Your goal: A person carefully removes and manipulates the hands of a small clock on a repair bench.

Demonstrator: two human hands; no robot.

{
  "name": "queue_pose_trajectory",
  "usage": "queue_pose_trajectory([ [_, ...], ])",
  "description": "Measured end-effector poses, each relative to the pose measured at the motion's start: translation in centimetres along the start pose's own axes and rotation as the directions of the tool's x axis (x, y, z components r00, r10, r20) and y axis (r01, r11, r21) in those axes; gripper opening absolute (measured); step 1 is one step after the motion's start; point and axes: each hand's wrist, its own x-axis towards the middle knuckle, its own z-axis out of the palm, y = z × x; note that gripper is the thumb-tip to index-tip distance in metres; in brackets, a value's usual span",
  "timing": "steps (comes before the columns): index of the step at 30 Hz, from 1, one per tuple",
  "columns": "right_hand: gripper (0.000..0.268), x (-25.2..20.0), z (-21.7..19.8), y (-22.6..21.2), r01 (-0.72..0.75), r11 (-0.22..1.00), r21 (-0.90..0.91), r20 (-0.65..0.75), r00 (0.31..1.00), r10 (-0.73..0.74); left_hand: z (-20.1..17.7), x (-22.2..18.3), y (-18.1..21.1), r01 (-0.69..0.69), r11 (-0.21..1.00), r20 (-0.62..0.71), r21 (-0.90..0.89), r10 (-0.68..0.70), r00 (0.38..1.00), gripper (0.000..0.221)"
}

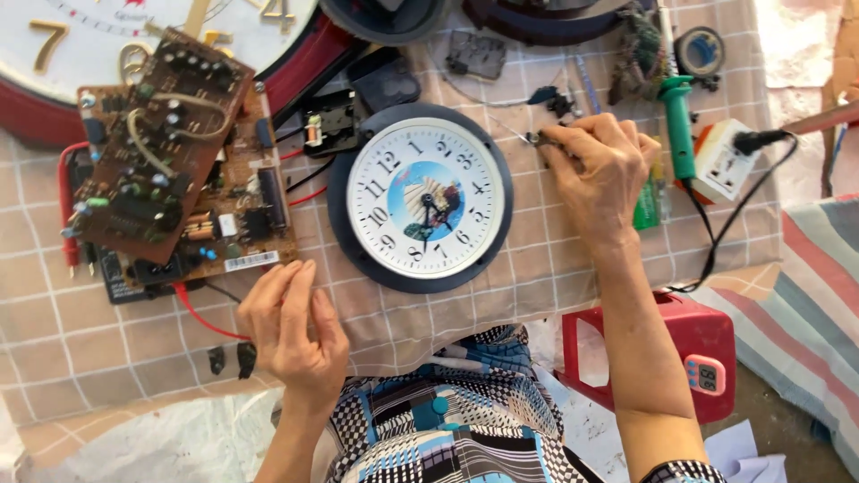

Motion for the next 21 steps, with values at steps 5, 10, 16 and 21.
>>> queue_pose_trajectory([
  [5,0.008,-0.2,0.1,-0.5,-0.029,0.998,0.061,0.007,1.000,0.029,0.1,-0.6,-0.6,0.023,0.999,0.001,-0.030,-0.023,1.000,0.014],
  [10,0.013,-0.8,-0.4,-0.1,-0.035,0.996,0.077,-0.089,0.995,0.042,-0.4,-0.2,-0.3,0.050,0.996,0.019,-0.081,-0.048,0.999,0.015],
  [16,0.013,-2.2,-2.8,-0.8,-0.245,0.895,0.373,-0.117,0.945,0.307,-0.4,0.2,0.5,0.141,0.968,0.066,-0.208,-0.130,0.989,0.016],
  [21,0.014,-3.9,-2.6,-0.2,-0.192,0.946,0.262,-0.048,0.976,0.212,-0.1,0.2,1.0,0.155,0.963,0.111,-0.222,-0.133,0.985,0.016],
])
